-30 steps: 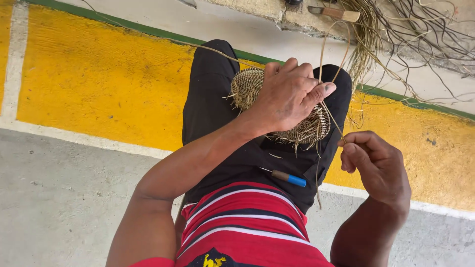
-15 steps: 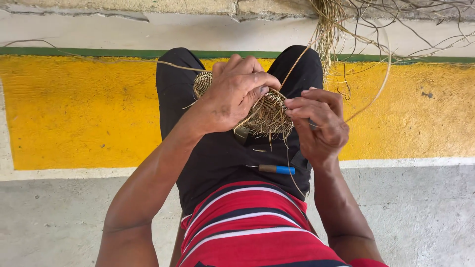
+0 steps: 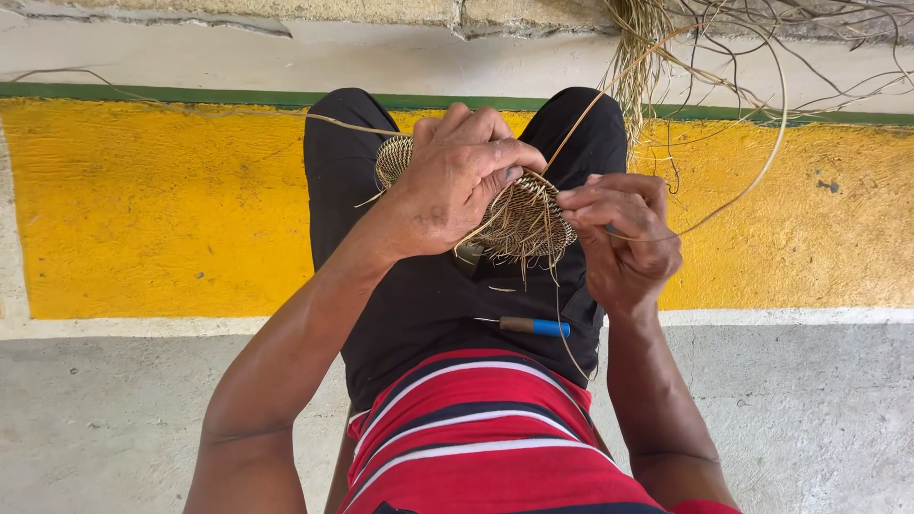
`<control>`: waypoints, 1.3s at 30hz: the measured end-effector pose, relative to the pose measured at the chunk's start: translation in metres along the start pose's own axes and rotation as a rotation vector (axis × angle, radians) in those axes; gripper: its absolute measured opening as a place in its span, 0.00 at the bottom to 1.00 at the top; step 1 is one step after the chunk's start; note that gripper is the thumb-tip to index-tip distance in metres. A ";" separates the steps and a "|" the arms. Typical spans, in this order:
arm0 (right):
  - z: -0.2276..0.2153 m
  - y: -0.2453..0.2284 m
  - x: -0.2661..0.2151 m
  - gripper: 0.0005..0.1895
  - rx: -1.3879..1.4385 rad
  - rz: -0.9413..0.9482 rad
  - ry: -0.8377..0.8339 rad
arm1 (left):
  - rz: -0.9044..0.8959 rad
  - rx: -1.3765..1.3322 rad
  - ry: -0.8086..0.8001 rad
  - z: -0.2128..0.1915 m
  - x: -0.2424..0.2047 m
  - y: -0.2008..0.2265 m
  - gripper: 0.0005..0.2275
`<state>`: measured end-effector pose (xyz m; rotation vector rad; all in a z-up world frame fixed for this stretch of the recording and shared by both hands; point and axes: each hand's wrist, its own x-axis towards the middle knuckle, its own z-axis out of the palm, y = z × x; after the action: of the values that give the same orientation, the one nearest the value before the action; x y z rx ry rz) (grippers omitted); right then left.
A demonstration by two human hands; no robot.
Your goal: Weaving a circular base or mat using thin strands of dried plant fiber.
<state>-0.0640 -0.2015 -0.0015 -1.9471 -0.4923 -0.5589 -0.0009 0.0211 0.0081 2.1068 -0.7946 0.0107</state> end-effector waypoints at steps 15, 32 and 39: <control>-0.021 0.007 0.029 0.13 0.109 0.223 -0.369 | -0.025 -0.026 -0.047 -0.012 -0.015 0.021 0.11; 0.007 0.099 0.066 0.07 0.573 0.647 -0.169 | -0.037 -0.009 -0.006 -0.009 -0.017 0.034 0.09; 0.014 0.017 0.017 0.09 0.435 0.342 -0.214 | -0.002 -0.035 -0.001 -0.008 -0.020 0.032 0.10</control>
<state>-0.0388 -0.1940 -0.0091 -1.6257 -0.3643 -0.0172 -0.0324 0.0243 0.0309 2.0749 -0.7877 -0.0057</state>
